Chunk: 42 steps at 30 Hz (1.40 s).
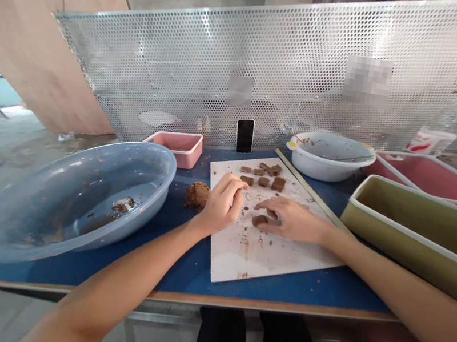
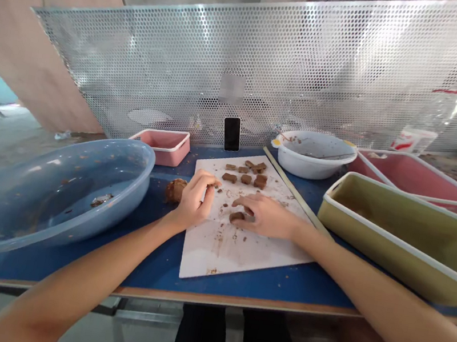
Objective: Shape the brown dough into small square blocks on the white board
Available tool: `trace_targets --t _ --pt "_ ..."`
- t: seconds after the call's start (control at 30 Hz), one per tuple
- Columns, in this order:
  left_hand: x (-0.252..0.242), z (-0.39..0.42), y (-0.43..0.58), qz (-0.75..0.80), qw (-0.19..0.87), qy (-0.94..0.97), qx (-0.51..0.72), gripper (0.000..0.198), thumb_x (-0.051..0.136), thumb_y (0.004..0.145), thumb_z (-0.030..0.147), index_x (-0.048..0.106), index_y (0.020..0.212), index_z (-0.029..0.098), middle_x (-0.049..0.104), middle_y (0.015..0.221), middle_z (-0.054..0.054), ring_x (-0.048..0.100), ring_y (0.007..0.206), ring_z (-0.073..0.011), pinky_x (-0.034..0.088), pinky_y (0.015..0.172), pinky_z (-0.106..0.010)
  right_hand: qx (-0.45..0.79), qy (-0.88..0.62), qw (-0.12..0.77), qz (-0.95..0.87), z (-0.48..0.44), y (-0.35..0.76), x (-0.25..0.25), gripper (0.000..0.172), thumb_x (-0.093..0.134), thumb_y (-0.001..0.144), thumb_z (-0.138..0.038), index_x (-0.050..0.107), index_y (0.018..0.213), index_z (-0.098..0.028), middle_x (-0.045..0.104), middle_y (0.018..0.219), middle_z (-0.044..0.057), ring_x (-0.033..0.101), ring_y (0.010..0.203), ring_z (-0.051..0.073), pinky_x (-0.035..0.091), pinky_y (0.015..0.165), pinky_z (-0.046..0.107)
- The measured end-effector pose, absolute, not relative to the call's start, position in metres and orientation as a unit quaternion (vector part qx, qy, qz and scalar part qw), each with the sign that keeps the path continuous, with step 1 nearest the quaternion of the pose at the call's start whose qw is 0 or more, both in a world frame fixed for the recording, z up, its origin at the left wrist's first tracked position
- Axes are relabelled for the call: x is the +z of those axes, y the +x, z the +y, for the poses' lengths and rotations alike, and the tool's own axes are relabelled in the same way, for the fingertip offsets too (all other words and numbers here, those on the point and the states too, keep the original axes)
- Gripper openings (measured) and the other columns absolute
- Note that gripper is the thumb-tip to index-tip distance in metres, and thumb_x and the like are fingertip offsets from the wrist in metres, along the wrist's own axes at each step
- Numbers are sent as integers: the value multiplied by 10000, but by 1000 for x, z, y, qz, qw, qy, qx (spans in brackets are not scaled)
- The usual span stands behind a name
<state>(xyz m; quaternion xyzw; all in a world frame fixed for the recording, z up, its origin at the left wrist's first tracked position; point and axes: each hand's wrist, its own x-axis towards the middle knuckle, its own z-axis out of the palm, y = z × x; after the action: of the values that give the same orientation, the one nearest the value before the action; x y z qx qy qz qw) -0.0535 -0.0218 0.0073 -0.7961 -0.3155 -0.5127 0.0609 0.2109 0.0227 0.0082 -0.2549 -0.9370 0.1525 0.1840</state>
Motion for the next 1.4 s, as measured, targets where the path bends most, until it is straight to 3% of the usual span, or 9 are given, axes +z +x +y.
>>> trace_targets --t 0.13,0.3,0.6,0.9,1.4 --pt "13 -21 -50 -354 6 -853 -384 194 492 1111 174 674 1066 222 701 1029 -87 691 993 -253 597 940 -433 149 -235 195 -940 25 218 -1 393 768 1049 -520 806 1317 -234 811 1103 95 747 998 281 560 973 453" --pt "16 -18 -49 -390 -52 -888 -240 57 665 1056 254 702 1029 220 734 1022 -81 713 1072 -300 615 973 -469 145 -217 185 -947 27 219 -1 232 825 1035 -405 838 1198 -239 788 1060 64 750 988 259 537 981 433" --pt "19 -22 -47 -381 -63 -899 -204 201 797 1032 408 760 989 216 690 981 -75 706 981 -285 608 875 -427 127 -219 194 -948 26 219 1 184 778 1086 -367 850 1165 -217 780 1023 69 742 957 251 486 1002 444" --pt "21 -24 -42 -414 -65 -892 -169 216 816 1027 413 739 1003 212 698 1027 -85 708 1073 -307 599 923 -444 158 -215 186 -946 27 218 0 183 719 1111 -355 837 1127 -215 795 1045 69 721 970 239 451 1054 445" --pt "14 -20 -45 -397 -93 -895 -179 185 792 1035 366 714 968 213 660 1003 -66 688 969 -265 583 866 -410 164 -228 164 -946 29 218 -1 175 737 1106 -356 813 1074 -200 796 1003 56 738 977 245 398 1059 440"
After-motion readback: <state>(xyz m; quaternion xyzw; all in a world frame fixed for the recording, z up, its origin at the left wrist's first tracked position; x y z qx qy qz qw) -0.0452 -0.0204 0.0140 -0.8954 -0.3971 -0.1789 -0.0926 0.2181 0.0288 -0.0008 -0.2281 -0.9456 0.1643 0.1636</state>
